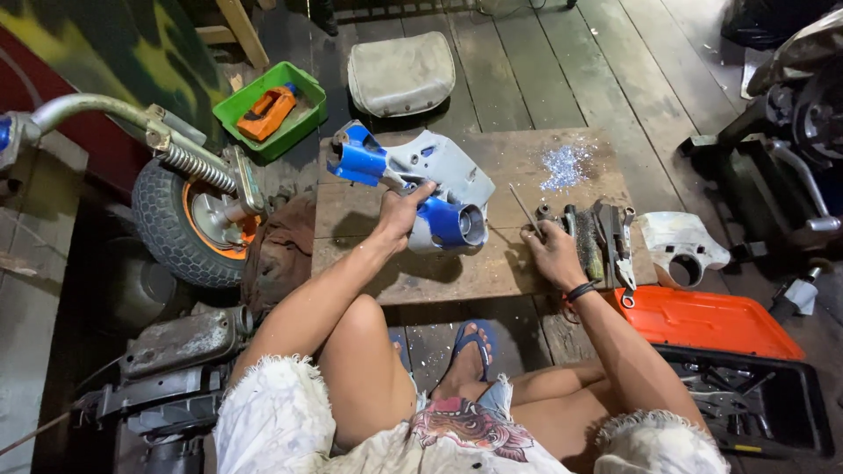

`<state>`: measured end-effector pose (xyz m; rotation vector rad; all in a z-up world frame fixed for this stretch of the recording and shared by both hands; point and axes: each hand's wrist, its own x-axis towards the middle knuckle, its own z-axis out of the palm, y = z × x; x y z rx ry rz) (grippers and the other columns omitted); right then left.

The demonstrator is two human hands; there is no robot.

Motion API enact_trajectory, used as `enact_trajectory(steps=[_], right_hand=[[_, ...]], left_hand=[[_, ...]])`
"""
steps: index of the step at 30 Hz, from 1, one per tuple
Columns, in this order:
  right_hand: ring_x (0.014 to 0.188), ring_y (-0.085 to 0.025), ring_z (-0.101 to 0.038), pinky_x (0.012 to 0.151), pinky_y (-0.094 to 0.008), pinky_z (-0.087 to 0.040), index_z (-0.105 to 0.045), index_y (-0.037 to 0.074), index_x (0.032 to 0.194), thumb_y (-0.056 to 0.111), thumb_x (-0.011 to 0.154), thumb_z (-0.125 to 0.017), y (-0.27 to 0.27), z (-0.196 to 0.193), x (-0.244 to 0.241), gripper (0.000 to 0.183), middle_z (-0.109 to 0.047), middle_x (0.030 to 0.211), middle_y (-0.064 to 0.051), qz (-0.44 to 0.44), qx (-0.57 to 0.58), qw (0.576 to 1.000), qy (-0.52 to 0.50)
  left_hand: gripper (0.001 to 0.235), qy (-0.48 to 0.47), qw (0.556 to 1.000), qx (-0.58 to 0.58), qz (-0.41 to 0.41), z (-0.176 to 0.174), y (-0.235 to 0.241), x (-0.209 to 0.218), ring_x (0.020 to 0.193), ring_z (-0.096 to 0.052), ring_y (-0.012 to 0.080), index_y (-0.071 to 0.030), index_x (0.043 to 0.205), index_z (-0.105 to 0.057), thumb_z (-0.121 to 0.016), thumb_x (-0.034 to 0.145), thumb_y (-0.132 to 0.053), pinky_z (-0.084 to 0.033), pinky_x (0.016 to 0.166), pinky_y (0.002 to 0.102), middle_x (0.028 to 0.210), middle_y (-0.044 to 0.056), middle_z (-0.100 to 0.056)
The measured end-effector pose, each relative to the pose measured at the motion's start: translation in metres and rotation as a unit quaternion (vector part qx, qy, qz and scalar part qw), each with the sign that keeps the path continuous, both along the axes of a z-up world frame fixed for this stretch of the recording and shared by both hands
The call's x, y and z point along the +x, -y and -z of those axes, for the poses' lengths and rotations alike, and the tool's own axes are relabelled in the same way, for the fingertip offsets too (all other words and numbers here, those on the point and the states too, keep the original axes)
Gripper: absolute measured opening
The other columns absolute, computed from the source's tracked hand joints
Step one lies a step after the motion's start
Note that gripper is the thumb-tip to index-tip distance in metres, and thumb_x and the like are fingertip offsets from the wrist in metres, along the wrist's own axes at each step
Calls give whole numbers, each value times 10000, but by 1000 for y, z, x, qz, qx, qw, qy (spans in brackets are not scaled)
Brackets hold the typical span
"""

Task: Cleaning a motorcycle engine component using a metal scraping tool

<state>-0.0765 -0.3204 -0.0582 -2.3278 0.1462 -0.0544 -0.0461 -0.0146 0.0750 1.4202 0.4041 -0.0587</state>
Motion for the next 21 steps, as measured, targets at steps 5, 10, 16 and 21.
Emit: enact_trajectory(steps=[5,10,16,21], right_hand=[[1221,-383,-630,1027,-507,-494,-683,223,1314,516,958,-691,-26,-26,-9,461,-712,1242,-158,24,104,990,-98],[1134,-352,-654,976,-482,-497,-709,156,1284,469,1009,-644,-40,-37,-11,422,-726,1152,-203,21,193,977,-94],[845,-193,-621,781,-349,-498,-763,115,1094,285,938,-756,-56,-49,-6,231,-701,886,-89,-4,214,975,-66],[815,-248,-556,760,-426,-478,-569,9,863,152,980,-732,-38,-7,0,246,-560,765,-165,-85,213,973,26]], left_hand=[[429,-25,999,-32,26,-5,0,-1,730,-645,192,40,809,-733,-912,733,-342,-540,672,397,777,127,-635],[375,-34,995,-81,37,-4,-2,2,727,-653,182,-3,895,-726,-881,776,-323,-549,637,364,802,98,-640],[466,-58,993,-102,27,32,-17,20,810,-733,236,21,1030,-729,-891,791,-345,-613,685,419,886,150,-711],[530,-73,993,-84,42,43,-23,17,914,-745,260,37,1109,-717,-859,844,-401,-618,753,467,986,192,-730]])
